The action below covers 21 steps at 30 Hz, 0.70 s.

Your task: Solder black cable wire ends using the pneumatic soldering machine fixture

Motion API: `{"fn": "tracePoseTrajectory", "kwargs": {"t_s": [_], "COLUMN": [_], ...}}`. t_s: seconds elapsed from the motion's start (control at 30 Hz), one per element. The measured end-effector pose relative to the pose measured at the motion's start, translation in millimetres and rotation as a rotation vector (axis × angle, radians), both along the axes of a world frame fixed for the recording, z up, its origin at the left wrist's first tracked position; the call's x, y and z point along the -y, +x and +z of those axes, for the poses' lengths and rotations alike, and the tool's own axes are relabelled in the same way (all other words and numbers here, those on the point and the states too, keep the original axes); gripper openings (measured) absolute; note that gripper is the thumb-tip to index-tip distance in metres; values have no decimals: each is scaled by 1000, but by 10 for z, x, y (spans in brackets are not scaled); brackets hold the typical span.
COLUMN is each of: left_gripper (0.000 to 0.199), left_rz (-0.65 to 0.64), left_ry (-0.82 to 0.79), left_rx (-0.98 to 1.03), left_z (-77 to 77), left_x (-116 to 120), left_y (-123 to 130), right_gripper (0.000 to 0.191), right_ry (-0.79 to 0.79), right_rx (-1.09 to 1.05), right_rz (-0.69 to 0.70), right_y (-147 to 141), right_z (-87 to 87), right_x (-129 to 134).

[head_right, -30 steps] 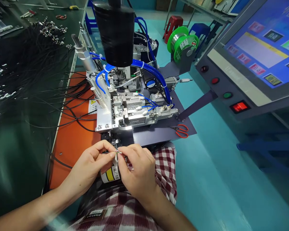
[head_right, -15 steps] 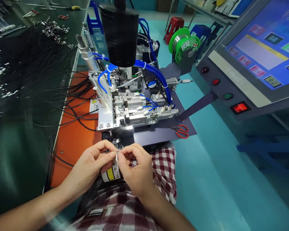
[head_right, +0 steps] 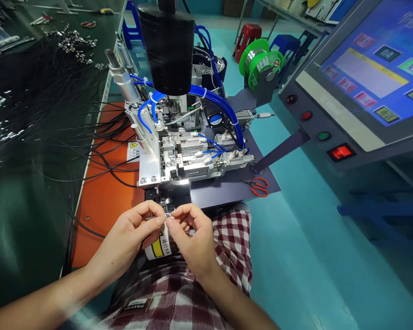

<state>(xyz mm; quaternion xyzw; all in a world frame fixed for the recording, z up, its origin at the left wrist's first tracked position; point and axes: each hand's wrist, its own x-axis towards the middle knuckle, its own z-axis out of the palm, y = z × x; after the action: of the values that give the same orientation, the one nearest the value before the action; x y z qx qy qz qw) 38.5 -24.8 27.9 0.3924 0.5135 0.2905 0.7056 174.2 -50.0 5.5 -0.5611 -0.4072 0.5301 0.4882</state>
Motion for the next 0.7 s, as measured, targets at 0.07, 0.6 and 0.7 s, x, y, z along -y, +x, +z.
{"fn": "tracePoseTrajectory", "kwargs": {"t_s": [0.07, 0.6, 0.7], "left_gripper": [16, 15, 17], "left_rz": [1, 0, -27], "left_ry": [4, 11, 45], "left_rx": [-4, -33, -49], "left_z": [-4, -7, -5], "left_x": [4, 15, 20], "left_y": [1, -1, -4], "right_gripper": [8, 13, 12], "right_ry": [-25, -86, -101], "right_rx": [-48, -182, -196], "right_rz": [23, -1, -3], "right_y": [1, -36, -32], "right_z": [5, 7, -3], "right_x": [0, -15, -18]}}
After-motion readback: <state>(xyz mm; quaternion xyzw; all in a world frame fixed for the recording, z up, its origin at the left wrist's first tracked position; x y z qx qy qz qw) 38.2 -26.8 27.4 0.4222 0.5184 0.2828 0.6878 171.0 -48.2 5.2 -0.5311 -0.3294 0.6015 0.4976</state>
